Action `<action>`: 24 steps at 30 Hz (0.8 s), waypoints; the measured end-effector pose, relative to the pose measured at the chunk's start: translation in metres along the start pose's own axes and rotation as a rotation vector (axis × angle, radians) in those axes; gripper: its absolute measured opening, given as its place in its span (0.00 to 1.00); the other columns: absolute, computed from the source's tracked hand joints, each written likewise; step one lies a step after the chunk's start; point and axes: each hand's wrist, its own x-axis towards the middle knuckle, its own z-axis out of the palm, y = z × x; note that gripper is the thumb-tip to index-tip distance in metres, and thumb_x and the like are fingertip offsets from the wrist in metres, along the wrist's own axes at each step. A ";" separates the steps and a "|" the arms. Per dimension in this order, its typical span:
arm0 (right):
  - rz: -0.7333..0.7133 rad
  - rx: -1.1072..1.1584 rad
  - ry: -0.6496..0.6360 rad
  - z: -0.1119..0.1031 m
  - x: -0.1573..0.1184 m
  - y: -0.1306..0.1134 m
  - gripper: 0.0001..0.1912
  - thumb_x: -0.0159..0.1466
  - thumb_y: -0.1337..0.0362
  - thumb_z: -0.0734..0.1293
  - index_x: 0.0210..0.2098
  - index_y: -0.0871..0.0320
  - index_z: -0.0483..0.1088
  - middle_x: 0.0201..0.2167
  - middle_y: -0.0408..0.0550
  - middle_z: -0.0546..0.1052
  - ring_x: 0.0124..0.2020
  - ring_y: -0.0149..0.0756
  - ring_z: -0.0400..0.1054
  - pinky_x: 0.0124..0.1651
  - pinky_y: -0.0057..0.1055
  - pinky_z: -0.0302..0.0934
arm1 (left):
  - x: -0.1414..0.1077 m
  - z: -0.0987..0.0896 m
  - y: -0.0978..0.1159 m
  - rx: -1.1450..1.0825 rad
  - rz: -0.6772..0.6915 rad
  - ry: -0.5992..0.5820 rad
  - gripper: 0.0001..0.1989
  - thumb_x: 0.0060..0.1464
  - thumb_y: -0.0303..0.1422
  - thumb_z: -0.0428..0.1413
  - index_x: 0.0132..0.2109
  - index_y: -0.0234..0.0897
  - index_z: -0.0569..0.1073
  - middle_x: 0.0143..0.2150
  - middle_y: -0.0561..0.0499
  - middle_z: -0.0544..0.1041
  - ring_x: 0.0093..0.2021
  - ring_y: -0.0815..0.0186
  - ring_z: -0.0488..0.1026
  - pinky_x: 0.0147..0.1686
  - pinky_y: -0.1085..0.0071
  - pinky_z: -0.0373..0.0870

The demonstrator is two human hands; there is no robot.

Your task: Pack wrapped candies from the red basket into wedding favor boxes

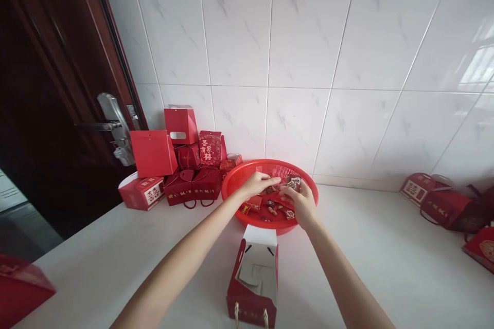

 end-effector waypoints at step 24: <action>-0.018 -0.079 -0.206 -0.003 -0.007 -0.006 0.22 0.47 0.58 0.81 0.38 0.57 0.74 0.31 0.47 0.82 0.31 0.45 0.76 0.33 0.38 0.70 | -0.027 0.006 0.007 -0.329 0.101 0.024 0.23 0.44 0.51 0.67 0.27 0.35 0.72 0.27 0.54 0.71 0.30 0.68 0.69 0.33 0.72 0.66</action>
